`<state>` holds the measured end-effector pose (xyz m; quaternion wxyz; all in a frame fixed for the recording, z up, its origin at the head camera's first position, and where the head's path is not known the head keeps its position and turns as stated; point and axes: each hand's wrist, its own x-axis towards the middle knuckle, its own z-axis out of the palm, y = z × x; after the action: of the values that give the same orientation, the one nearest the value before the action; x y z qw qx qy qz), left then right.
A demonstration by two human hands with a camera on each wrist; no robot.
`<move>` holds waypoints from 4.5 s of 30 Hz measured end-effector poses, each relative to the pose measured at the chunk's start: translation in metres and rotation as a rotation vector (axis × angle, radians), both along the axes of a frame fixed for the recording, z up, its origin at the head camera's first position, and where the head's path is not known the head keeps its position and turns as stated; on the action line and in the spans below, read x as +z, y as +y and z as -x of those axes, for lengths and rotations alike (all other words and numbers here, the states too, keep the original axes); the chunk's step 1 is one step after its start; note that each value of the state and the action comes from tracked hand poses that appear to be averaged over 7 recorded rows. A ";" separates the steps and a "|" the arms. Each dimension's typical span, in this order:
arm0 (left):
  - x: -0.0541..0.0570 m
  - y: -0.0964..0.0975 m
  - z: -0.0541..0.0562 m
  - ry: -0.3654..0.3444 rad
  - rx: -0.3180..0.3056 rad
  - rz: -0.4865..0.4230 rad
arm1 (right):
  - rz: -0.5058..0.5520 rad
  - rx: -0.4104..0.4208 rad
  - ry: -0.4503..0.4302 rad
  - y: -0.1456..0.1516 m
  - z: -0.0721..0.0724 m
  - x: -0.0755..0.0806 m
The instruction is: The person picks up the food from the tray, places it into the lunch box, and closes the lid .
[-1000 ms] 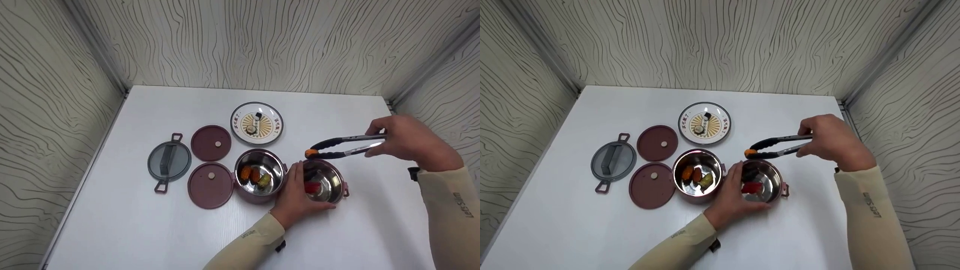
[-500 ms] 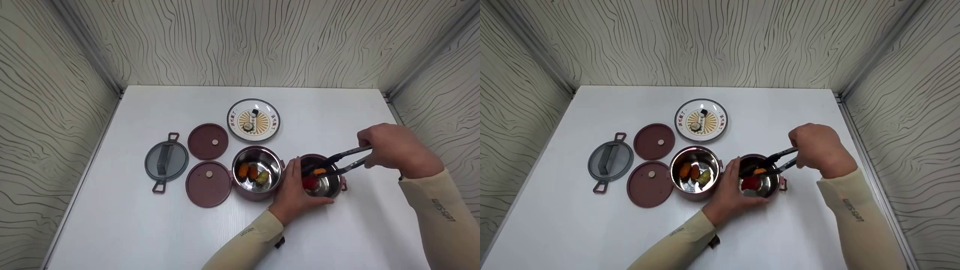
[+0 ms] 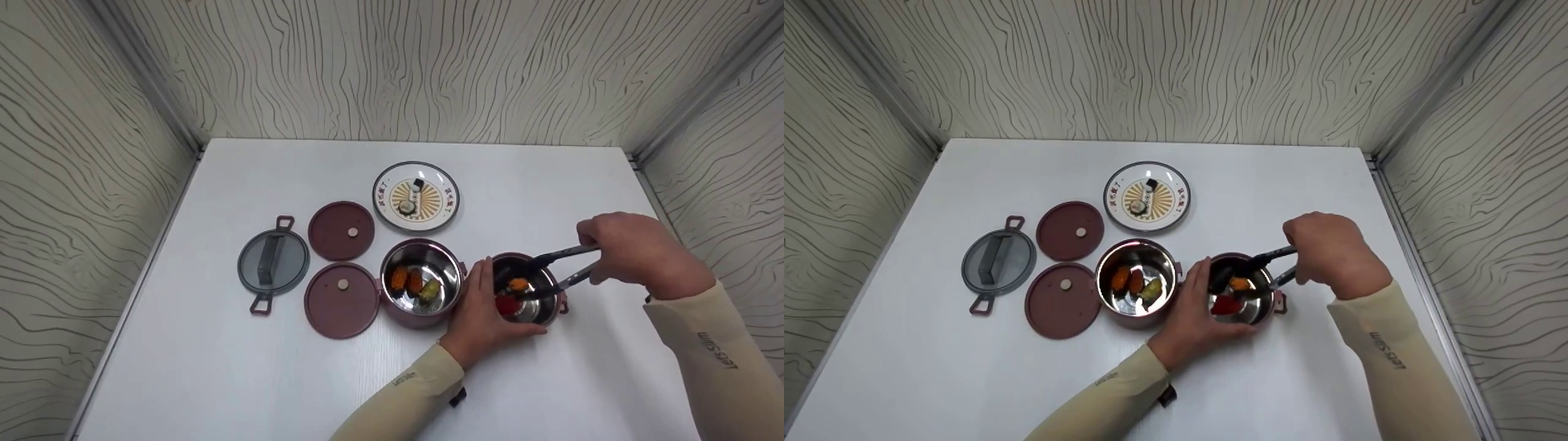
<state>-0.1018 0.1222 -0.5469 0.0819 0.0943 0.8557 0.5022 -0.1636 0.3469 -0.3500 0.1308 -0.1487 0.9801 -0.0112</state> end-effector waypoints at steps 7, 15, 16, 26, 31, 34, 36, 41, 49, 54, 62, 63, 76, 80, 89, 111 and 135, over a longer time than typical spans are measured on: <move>0.004 -0.002 0.005 0.018 0.007 0.033 | 0.019 -0.052 0.029 0.004 0.001 0.038; 0.005 -0.001 0.007 0.007 0.006 0.038 | 0.164 -0.073 0.195 -0.014 0.032 0.038; 0.005 -0.001 0.007 0.007 0.005 0.045 | 0.191 -0.083 0.195 -0.020 0.038 0.033; 0.002 -0.003 0.006 -0.007 0.011 0.027 | 0.329 -0.158 0.220 -0.095 0.106 -0.038; -0.001 -0.002 0.005 0.004 0.012 0.033 | 0.328 -0.207 0.165 -0.115 0.134 -0.067; -0.002 -0.001 0.004 -0.009 0.015 0.044 | 0.319 -0.226 0.137 -0.122 0.144 -0.083; -0.002 0.000 0.003 -0.019 0.013 0.041 | 0.319 -0.238 0.117 -0.124 0.148 -0.091; -0.002 -0.001 0.003 0.020 0.011 0.043 | 0.323 -0.255 0.100 -0.127 0.152 -0.104; -0.004 0.000 0.000 0.070 0.003 0.042 | 0.344 -0.268 0.114 -0.124 0.147 -0.108; -0.004 0.001 -0.001 0.063 0.001 0.037 | 0.355 -0.261 0.130 -0.124 0.139 -0.096; -0.006 0.000 -0.002 0.072 0.011 0.061 | 0.375 -0.222 0.186 -0.111 0.118 -0.069; -0.006 0.000 -0.002 0.068 0.013 0.061 | 0.374 -0.213 0.193 -0.109 0.115 -0.067; -0.002 -0.002 -0.001 0.024 -0.003 0.017 | 0.355 -0.176 0.218 -0.064 0.056 -0.032; 0.002 -0.002 0.002 0.013 -0.005 0.016 | 0.348 -0.207 0.223 -0.034 0.030 -0.016; 0.004 -0.002 0.007 0.030 -0.014 0.026 | 0.296 -0.307 0.157 0.025 -0.024 0.004; 0.004 -0.007 -0.001 0.025 -0.001 0.032 | -0.140 0.054 0.267 -0.036 -0.053 -0.003; -0.003 0.000 -0.007 0.023 -0.004 0.055 | 0.148 -0.056 0.267 -0.059 0.008 0.017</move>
<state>-0.0952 0.1224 -0.5497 0.0758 0.0995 0.8698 0.4773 -0.1719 0.2879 -0.3331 -0.0125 -0.1307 0.9891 -0.0669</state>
